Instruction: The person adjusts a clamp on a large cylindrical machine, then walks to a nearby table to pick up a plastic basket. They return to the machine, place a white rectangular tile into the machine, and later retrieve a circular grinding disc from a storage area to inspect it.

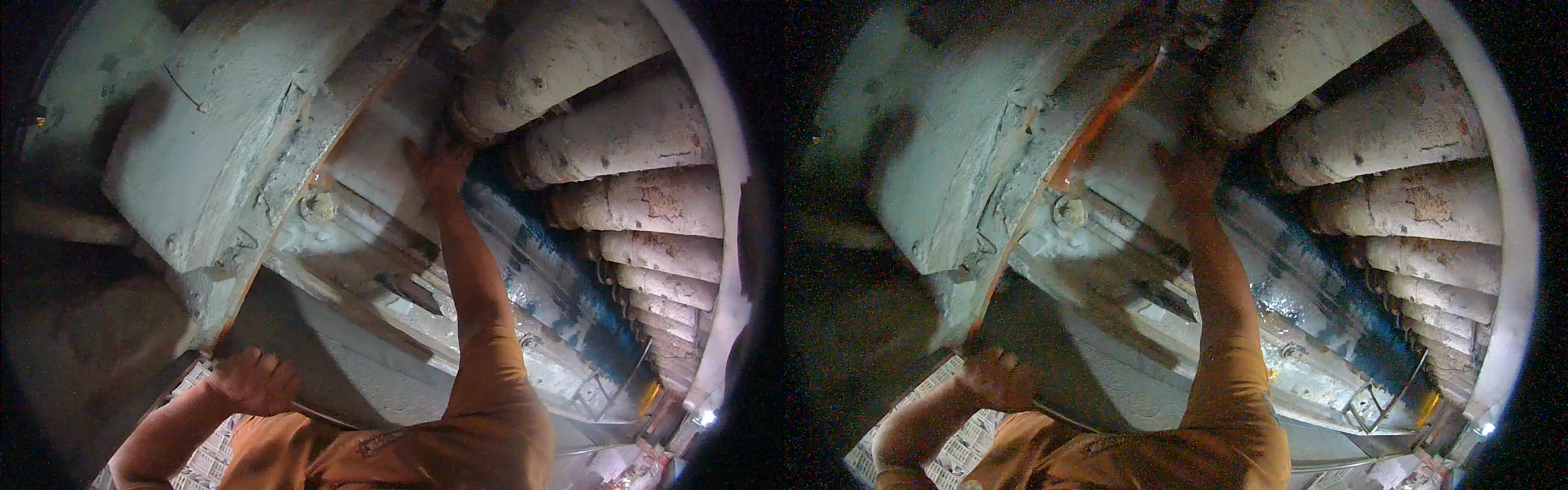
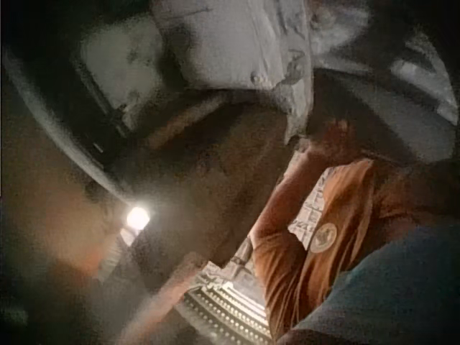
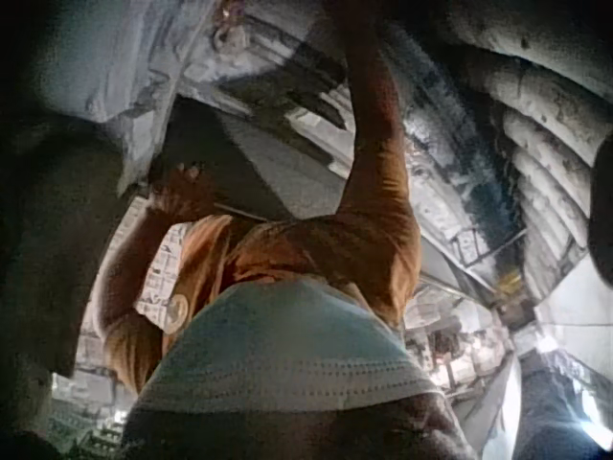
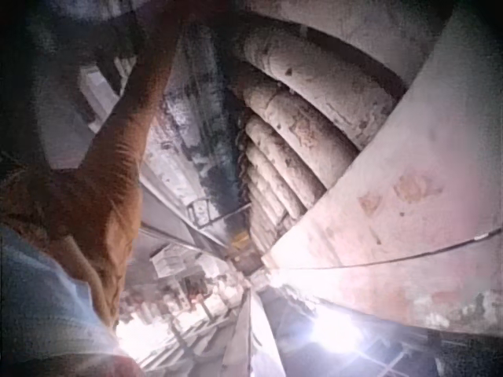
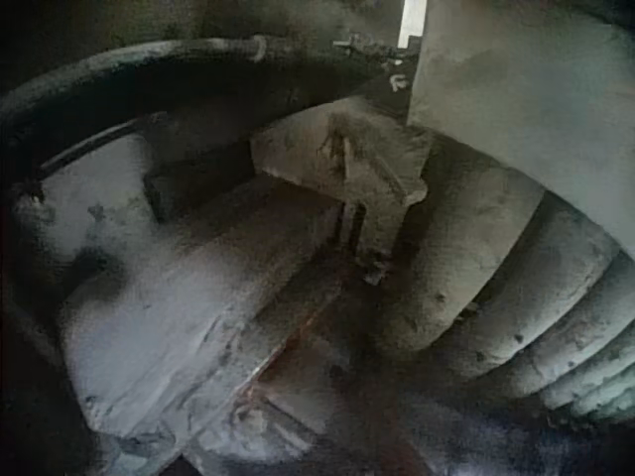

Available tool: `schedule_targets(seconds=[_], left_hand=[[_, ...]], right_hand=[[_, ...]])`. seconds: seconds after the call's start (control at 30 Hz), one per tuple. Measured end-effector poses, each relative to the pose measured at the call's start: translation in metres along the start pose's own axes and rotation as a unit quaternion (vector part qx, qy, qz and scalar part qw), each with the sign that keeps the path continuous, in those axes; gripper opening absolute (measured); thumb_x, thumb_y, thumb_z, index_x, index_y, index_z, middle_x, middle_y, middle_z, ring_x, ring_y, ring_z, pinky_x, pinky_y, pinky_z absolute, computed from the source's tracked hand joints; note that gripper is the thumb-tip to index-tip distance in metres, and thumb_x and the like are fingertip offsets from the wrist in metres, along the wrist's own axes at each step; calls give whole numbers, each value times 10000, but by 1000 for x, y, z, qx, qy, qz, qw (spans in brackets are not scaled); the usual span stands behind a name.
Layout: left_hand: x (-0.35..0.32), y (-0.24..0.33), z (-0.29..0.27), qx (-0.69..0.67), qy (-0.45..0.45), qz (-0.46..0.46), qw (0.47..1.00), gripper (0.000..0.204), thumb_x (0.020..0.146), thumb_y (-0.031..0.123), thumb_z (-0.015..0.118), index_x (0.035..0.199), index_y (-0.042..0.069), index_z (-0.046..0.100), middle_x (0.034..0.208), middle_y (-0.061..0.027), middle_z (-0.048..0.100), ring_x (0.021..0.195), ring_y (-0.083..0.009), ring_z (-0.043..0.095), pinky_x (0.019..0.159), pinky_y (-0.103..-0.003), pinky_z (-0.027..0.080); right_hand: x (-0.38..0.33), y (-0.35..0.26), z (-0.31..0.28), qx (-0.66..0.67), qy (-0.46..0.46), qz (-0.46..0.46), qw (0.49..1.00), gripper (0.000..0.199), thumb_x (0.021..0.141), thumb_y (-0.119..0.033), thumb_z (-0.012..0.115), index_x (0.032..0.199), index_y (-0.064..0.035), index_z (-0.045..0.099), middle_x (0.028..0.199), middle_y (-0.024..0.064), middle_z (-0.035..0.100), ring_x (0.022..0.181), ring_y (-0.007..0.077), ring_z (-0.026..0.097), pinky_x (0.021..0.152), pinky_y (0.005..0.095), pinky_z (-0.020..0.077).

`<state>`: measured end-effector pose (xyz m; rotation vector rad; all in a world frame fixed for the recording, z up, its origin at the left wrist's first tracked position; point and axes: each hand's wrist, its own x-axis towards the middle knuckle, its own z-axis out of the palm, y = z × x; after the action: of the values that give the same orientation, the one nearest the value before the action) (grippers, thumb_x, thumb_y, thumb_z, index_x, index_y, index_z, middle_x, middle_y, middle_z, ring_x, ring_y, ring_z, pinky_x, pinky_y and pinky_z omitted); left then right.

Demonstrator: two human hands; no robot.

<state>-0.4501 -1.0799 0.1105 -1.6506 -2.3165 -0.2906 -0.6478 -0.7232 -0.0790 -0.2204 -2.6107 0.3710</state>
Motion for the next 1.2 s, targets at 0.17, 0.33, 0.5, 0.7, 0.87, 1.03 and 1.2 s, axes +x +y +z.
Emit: schedule_targets(seconds=[0.17, 0.33, 0.5, 0.7, 0.87, 1.03, 1.2], left_hand=[[7, -8, -22, -41, -114, 19, 992, 198, 715, 309, 564, 566, 198, 494, 566, 19, 371, 537, -153, 390, 495, -329, 316], [8, 24, 47, -66, 358, -99, 926, 267, 715, 312, 582, 524, 199, 434, 567, 21, 369, 541, -154, 386, 502, -337, 330], [10, -8, -16, 0, -36, 15, 999, 271, 667, 323, 611, 514, 196, 426, 581, 19, 381, 554, -157, 398, 502, -333, 338], [7, -9, -28, -59, -180, 9, 982, 280, 623, 343, 627, 502, 181, 432, 592, 5, 396, 553, -164, 420, 491, -324, 329], [-7, -1, -20, -117, -133, -38, 983, 324, 641, 398, 637, 510, 170, 447, 595, 0, 385, 562, -168, 430, 505, -325, 337], [0, 4, -30, -45, -157, -25, 986, 376, 661, 483, 627, 549, 154, 482, 632, -6, 437, 604, -179, 470, 530, -326, 365], [6, 8, -42, -4, -161, 16, 987, 441, 678, 552, 609, 625, 119, 545, 713, -32, 506, 689, -202, 530, 590, -325, 414]], right_hand=[[-2, -2, -3, 9, -9, 17, 1000, 731, 764, -568, 585, 1296, -78, 480, 1330, 286, 398, 1250, 459, 325, 1053, 559, 207], [-5, -6, 5, -6, 21, -43, 999, 712, 771, -577, 571, 1294, -99, 492, 1347, 242, 405, 1249, 444, 336, 1054, 563, 203], [-3, -5, 1, -44, 30, -22, 998, 690, 775, -572, 572, 1285, -112, 507, 1347, 224, 417, 1246, 429, 348, 1039, 555, 234], [-17, 9, 13, -100, 71, -26, 992, 681, 796, -547, 556, 1306, -101, 483, 1321, 270, 424, 1226, 445, 365, 992, 552, 304], [-34, -19, -19, -27, -21, 14, 999, 732, 806, -576, 521, 1349, -93, 429, 1335, 349, 352, 1245, 470, 344, 997, 573, 280], [-46, -10, -10, -112, -32, -7, 993, 779, 799, -644, 462, 1360, -105, 413, 1352, 355, 321, 1278, 477, 296, 1041, 579, 210], [-83, 20, -8, -135, -4, -157, 978, 727, 846, -597, 453, 1385, -116, 380, 1413, 288, 288, 1314, 474, 233, 1074, 551, 181]])
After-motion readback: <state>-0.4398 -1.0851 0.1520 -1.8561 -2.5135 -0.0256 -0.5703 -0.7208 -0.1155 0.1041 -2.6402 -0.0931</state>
